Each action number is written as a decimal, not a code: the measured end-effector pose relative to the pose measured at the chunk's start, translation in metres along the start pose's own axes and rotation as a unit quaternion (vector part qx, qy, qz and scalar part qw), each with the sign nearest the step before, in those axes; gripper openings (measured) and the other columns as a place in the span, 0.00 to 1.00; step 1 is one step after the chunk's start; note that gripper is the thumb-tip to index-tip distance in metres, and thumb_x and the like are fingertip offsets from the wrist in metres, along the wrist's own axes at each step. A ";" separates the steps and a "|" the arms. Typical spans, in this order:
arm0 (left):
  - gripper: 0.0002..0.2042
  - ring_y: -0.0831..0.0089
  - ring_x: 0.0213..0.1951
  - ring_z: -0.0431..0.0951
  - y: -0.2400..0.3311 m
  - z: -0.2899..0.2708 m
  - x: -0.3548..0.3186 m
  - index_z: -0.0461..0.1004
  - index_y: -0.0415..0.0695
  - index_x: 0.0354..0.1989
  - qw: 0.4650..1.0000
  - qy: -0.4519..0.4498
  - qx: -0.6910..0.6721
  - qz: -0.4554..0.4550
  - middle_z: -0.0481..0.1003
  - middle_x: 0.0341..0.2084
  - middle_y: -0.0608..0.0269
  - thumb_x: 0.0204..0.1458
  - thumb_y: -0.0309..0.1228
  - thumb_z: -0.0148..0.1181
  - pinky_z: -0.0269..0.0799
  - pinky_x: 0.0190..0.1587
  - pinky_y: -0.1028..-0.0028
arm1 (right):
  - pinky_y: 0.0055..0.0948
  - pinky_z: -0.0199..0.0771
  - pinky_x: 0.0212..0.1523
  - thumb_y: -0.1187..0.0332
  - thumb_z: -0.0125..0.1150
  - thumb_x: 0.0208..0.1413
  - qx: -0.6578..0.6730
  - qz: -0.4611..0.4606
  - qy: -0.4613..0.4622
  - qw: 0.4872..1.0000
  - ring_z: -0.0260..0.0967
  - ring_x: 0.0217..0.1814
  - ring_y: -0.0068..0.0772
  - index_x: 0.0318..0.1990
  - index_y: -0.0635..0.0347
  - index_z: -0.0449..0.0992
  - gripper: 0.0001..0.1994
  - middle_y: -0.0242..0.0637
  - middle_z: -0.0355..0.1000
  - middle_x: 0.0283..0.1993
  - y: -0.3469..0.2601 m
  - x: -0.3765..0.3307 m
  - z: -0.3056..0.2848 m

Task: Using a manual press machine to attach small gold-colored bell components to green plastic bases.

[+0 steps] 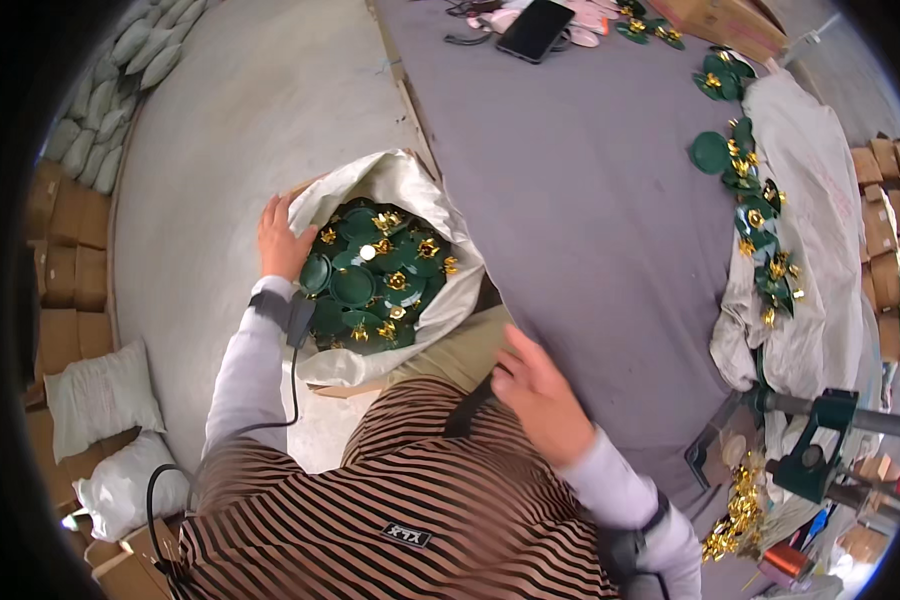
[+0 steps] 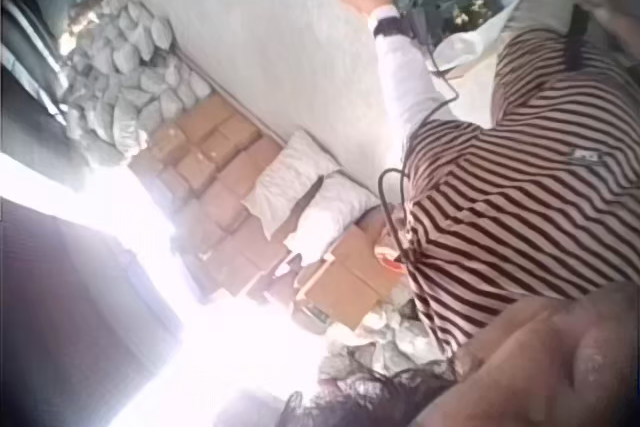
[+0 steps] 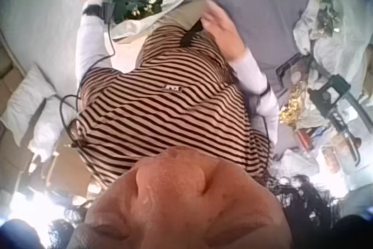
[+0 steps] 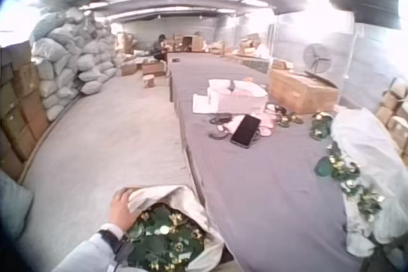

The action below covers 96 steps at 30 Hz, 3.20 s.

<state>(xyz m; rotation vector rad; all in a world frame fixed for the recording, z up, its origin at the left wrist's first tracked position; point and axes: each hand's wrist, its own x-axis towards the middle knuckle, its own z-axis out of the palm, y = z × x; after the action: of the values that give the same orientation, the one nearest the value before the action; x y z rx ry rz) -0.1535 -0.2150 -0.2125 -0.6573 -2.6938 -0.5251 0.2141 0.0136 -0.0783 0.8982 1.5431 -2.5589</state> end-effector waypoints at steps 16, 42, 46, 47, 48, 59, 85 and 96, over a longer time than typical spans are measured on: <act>0.16 0.43 0.41 0.76 -0.091 -0.030 0.067 0.78 0.42 0.37 0.981 -0.092 -0.037 -0.168 0.77 0.34 0.42 0.53 0.42 0.54 0.71 0.44 0.54 | 0.30 0.73 0.37 0.66 0.61 0.55 -0.210 0.060 0.081 0.973 0.73 0.35 0.30 0.46 0.65 0.73 0.15 0.35 0.76 0.37 0.111 0.207 -0.017; 0.33 0.40 0.67 0.50 -0.102 0.055 -0.051 0.68 0.60 0.59 0.907 -0.376 0.134 -0.134 0.52 0.68 0.62 0.39 0.36 0.71 0.53 0.67 0.54 | 0.37 0.72 0.40 0.65 0.56 0.58 -0.302 -0.092 0.062 0.947 0.76 0.37 0.42 0.42 0.64 0.74 0.12 0.48 0.77 0.35 0.090 0.166 0.002; 0.26 0.47 0.61 0.63 -0.062 0.070 -0.070 0.71 0.51 0.56 0.918 -0.389 0.057 -0.061 0.63 0.62 0.56 0.45 0.41 0.63 0.62 0.61 0.57 | 0.37 0.72 0.41 0.66 0.55 0.58 -0.309 -0.082 0.049 0.946 0.76 0.39 0.42 0.43 0.64 0.74 0.12 0.47 0.77 0.36 0.107 0.171 -0.010; 0.24 0.49 0.58 0.66 -0.046 0.064 -0.086 0.72 0.52 0.54 0.917 -0.395 0.047 -0.034 0.67 0.58 0.56 0.46 0.41 0.62 0.64 0.59 0.57 | 0.37 0.72 0.43 0.66 0.55 0.58 -0.288 -0.082 0.060 0.952 0.76 0.40 0.42 0.45 0.64 0.74 0.12 0.47 0.77 0.37 0.110 0.174 -0.015; 0.23 0.51 0.56 0.69 -0.032 0.052 -0.106 0.73 0.52 0.53 0.916 -0.400 0.036 -0.006 0.71 0.55 0.56 0.46 0.40 0.61 0.65 0.58 0.58 | 0.37 0.72 0.44 0.66 0.55 0.58 -0.266 -0.084 0.070 0.958 0.76 0.40 0.43 0.46 0.64 0.74 0.13 0.46 0.78 0.38 0.112 0.177 -0.018; 0.19 0.57 0.49 0.75 -0.118 -0.067 -0.168 0.74 0.37 0.48 0.953 0.067 0.126 -0.268 0.75 0.45 0.46 0.47 0.33 0.65 0.68 0.53 0.62 | 0.49 0.71 0.43 0.44 0.50 0.57 -0.484 -0.039 0.008 0.874 0.72 0.40 0.61 0.31 0.69 0.78 0.29 0.61 0.73 0.34 0.092 0.181 0.002; 0.31 0.59 0.58 0.69 -0.098 -0.047 -0.012 0.67 0.32 0.57 0.926 -0.142 -0.242 -0.252 0.71 0.55 0.45 0.57 0.49 0.54 0.60 0.61 0.69 | 0.38 0.68 0.55 0.44 0.62 0.49 -0.339 -0.033 0.135 0.931 0.70 0.53 0.50 0.49 0.70 0.69 0.33 0.57 0.72 0.49 0.048 0.182 0.000; 0.26 0.53 0.45 0.78 -0.117 0.035 0.047 0.76 0.38 0.48 0.925 -0.372 0.072 0.002 0.78 0.40 0.43 0.44 0.45 0.66 0.70 0.49 0.63 | 0.41 0.69 0.43 0.58 0.56 0.56 -0.382 -0.029 0.042 0.923 0.71 0.36 0.49 0.30 0.69 0.72 0.18 0.53 0.72 0.32 0.039 0.197 0.019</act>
<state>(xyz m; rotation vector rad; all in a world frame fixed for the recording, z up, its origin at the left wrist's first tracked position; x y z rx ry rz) -0.2583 -0.2797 -0.2573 -0.9724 -3.3795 -0.0594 0.0522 0.0306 -0.1984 0.8462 2.3335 -1.6686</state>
